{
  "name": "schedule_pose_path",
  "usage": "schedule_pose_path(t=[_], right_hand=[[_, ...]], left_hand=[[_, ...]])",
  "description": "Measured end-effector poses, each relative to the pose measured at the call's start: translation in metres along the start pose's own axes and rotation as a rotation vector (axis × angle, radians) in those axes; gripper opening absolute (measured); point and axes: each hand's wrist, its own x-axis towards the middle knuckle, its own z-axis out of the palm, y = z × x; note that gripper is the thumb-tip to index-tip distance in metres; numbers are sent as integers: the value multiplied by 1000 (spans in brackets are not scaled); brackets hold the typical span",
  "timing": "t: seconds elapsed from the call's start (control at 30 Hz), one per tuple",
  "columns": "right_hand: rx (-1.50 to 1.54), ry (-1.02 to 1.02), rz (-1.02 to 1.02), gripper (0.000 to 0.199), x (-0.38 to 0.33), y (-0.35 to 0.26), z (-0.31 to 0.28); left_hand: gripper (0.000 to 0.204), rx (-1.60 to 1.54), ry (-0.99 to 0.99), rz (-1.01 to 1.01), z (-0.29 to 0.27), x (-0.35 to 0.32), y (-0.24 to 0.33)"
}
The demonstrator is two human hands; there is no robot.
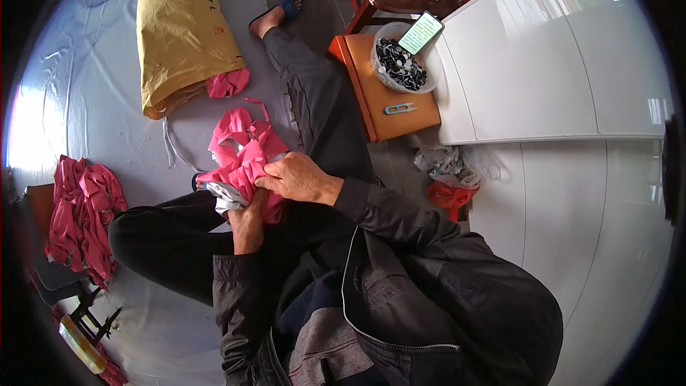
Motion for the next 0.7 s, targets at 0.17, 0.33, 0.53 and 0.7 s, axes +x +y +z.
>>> schedule_pose_path(t=[0.17, 0.33, 0.53, 0.7], right_hand=[[-22, 70, -13, 38, -2, -19, -1], [-9, 170, -78, 27, -3, -22, -2], [110, 222, 38, 32, 1, -27, -15], [265, 293, 71, 44, 4, -7, -7]], left_hand=[[45, 11, -8, 1, -13, 3, -16], [43, 76, -41, -2, -8, 1, -10], [44, -4, -10, 13, -6, 1, 0], [47, -102, -10, 2, -6, 0, 1]])
